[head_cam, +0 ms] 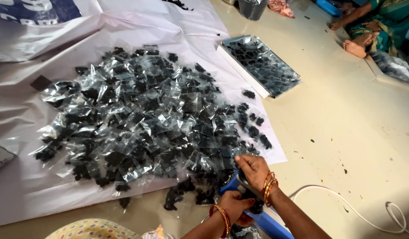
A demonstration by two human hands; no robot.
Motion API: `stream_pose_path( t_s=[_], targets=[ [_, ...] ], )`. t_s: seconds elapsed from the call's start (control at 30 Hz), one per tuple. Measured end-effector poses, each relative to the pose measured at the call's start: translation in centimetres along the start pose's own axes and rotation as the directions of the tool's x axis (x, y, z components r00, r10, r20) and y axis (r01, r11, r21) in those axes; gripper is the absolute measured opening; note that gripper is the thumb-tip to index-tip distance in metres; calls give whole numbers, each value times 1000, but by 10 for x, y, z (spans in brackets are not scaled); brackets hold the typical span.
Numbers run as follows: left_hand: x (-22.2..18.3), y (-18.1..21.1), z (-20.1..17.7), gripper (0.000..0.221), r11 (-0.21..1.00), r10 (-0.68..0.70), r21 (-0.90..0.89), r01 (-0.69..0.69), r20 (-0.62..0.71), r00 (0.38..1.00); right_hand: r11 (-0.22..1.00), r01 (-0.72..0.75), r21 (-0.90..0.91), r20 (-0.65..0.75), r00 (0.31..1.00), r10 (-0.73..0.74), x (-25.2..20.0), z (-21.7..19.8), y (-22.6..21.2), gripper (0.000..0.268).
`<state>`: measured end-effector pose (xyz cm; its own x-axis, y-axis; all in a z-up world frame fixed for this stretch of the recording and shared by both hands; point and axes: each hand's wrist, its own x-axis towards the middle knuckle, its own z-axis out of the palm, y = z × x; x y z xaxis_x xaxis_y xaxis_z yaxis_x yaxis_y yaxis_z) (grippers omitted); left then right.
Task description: The recorder is placing small black items into plastic bags and sealing them using a heat sealer machine.
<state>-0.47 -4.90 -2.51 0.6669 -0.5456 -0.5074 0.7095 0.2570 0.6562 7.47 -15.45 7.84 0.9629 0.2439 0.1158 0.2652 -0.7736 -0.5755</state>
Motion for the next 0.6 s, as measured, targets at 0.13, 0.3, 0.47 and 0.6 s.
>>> stream_pose_path(
  t_s=[0.13, 0.3, 0.47, 0.6],
  targets=[
    [-1, -2, 0, 29, 999, -32, -10, 32, -34, 999, 999, -26, 34, 34, 999, 25, 1, 8, 6, 52],
    [2, -6, -2, 28, 1000, 3, -14, -3, -11, 1000, 1000, -6, 7, 5, 1000, 6, -4, 1, -18, 49],
    [19, -17, -7, 26, 997, 74, -12, -74, -6, 997, 997, 47, -66, -72, 996, -52, -8, 0, -27, 41],
    [29, -18, -14, 24, 998, 64, -26, -63, 67, 996, 986, 91, -139, -143, 983, -111, -18, -24, -49, 37]
  ],
)
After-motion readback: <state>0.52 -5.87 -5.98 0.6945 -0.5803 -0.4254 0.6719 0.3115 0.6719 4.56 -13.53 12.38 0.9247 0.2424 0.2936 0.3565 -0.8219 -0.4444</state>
